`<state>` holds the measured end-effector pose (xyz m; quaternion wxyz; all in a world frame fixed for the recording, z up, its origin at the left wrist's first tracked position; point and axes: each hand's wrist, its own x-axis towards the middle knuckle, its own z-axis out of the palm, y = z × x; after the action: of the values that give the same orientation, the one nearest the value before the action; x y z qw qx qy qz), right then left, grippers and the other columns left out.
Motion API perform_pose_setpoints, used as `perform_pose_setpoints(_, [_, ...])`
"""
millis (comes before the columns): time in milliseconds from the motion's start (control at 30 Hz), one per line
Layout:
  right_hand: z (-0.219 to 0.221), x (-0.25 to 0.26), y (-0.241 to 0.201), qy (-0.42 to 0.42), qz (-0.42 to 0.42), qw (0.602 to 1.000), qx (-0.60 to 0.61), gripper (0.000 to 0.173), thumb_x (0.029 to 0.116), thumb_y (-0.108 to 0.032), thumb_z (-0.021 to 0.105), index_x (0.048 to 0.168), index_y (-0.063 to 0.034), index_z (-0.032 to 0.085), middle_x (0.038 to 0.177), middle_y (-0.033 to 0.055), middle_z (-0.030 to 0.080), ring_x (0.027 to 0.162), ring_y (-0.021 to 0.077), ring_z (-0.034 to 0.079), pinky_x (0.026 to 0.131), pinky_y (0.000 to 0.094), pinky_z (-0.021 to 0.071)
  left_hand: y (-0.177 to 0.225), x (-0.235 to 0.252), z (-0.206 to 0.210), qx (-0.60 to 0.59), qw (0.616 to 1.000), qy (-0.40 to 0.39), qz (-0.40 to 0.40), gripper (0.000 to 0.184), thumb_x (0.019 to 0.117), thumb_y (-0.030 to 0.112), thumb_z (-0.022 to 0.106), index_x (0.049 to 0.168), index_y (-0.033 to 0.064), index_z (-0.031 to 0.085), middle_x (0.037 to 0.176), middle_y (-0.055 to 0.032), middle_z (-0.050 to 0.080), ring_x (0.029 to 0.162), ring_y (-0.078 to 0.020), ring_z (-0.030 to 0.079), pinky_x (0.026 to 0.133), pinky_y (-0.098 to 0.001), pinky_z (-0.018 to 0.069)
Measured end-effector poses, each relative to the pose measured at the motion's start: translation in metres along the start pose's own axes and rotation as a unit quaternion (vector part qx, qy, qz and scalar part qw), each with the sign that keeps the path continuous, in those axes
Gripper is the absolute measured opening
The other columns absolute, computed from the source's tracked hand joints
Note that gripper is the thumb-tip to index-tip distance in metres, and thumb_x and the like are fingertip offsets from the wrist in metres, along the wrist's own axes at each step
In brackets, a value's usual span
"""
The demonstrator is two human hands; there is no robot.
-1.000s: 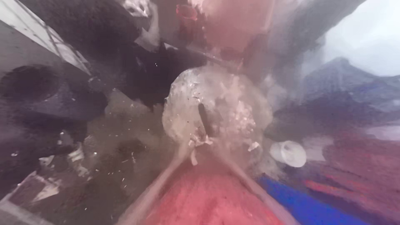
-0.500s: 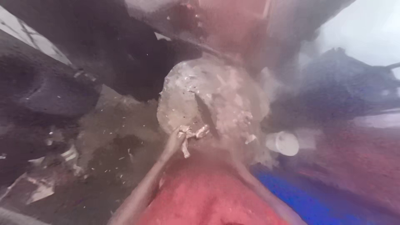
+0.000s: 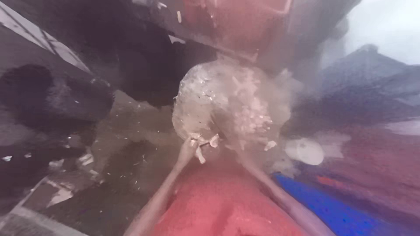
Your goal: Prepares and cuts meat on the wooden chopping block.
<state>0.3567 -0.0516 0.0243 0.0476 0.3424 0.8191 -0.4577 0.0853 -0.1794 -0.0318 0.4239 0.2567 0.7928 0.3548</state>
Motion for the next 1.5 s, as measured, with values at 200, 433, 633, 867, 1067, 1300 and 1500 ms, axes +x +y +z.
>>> perform_pose_setpoints(200, [0.002, -0.013, -0.031, 0.055, -0.108, 0.992, 0.024, 0.039, 0.0971, -0.009, 0.058, 0.135, -0.0118, 0.067, 0.113, 0.0185, 0.072, 0.101, 0.0303, 0.070, 0.094, 0.0492, 0.0563, 0.003, -0.007, 0.003, 0.010, 1.000, -0.020, -0.007, 0.039, 0.1020, 0.028, 0.063, 0.134, 0.0053, 0.057, 0.122, -0.0173, 0.066, 0.106, -0.0252, 0.067, 0.093, -0.0462, 0.0558])
perform_pose_setpoints(433, [0.000, -0.002, 0.003, -0.024, -0.059, 0.997, 0.049, 0.048, 0.1011, -0.002, 0.047, 0.147, -0.0132, 0.055, 0.141, 0.0109, 0.062, 0.126, 0.0216, 0.062, 0.110, 0.0420, 0.0489, 0.003, -0.011, 0.003, 0.017, 1.000, -0.018, 0.003, 0.042, 0.0995, 0.032, 0.065, 0.133, 0.0067, 0.060, 0.125, -0.0153, 0.066, 0.113, -0.0247, 0.066, 0.100, -0.0484, 0.0537])
perform_pose_setpoints(633, [-0.006, -0.022, -0.024, 0.032, -0.055, 0.998, 0.020, 0.035, 0.1018, -0.014, 0.055, 0.134, -0.0084, 0.066, 0.127, 0.0146, 0.070, 0.117, 0.0258, 0.067, 0.105, 0.0443, 0.0509, -0.002, -0.018, 0.011, 0.003, 0.999, -0.011, 0.053, 0.047, 0.0978, 0.027, 0.069, 0.135, 0.0001, 0.057, 0.126, -0.0189, 0.065, 0.114, -0.0250, 0.065, 0.101, -0.0459, 0.0528])
perform_pose_setpoints(867, [0.008, -0.003, 0.013, -0.029, -0.110, 0.991, 0.074, 0.049, 0.1012, -0.003, 0.050, 0.146, -0.0193, 0.057, 0.138, 0.0099, 0.064, 0.125, 0.0250, 0.062, 0.109, 0.0488, 0.0486, -0.001, -0.018, 0.009, 0.058, 0.997, -0.010, 0.046, 0.042, 0.0987, 0.024, 0.068, 0.132, -0.0002, 0.058, 0.123, -0.0194, 0.066, 0.111, -0.0259, 0.065, 0.099, -0.0476, 0.0525])
perform_pose_setpoints(1067, [0.022, 0.002, -0.017, -0.037, -0.156, 0.975, 0.156, 0.041, 0.1027, -0.005, 0.047, 0.142, -0.0087, 0.059, 0.139, 0.0120, 0.063, 0.126, 0.0209, 0.062, 0.110, 0.0404, 0.0476, -0.001, -0.020, 0.008, 0.083, 0.996, -0.021, 0.031, 0.045, 0.0989, 0.028, 0.068, 0.133, 0.0007, 0.058, 0.126, -0.0181, 0.065, 0.116, -0.0245, 0.064, 0.103, -0.0440, 0.0517])
perform_pose_setpoints(1300, [0.025, 0.002, 0.051, 0.005, -0.090, 0.960, 0.265, 0.042, 0.1023, -0.001, 0.043, 0.143, -0.0004, 0.054, 0.145, 0.0144, 0.057, 0.130, 0.0153, 0.057, 0.111, 0.0324, 0.0458, 0.032, -0.006, -0.015, 0.014, 0.999, -0.023, 0.044, 0.036, 0.0992, 0.017, 0.064, 0.130, -0.0010, 0.058, 0.117, -0.0158, 0.067, 0.101, -0.0188, 0.067, 0.090, -0.0389, 0.0566])
perform_pose_setpoints(1500, [-0.013, -0.021, 0.044, 0.135, 0.026, 0.987, 0.081, 0.048, 0.1006, -0.005, 0.048, 0.147, -0.0164, 0.056, 0.138, 0.0134, 0.063, 0.126, 0.0272, 0.062, 0.109, 0.0466, 0.0487, 0.084, 0.036, -0.012, 0.200, 0.936, 0.026, 0.288, 0.061, 0.0880, 0.035, 0.074, 0.140, 0.0065, 0.060, 0.157, -0.0257, 0.039, 0.143, -0.0426, 0.041, 0.115, -0.0569, 0.0366])
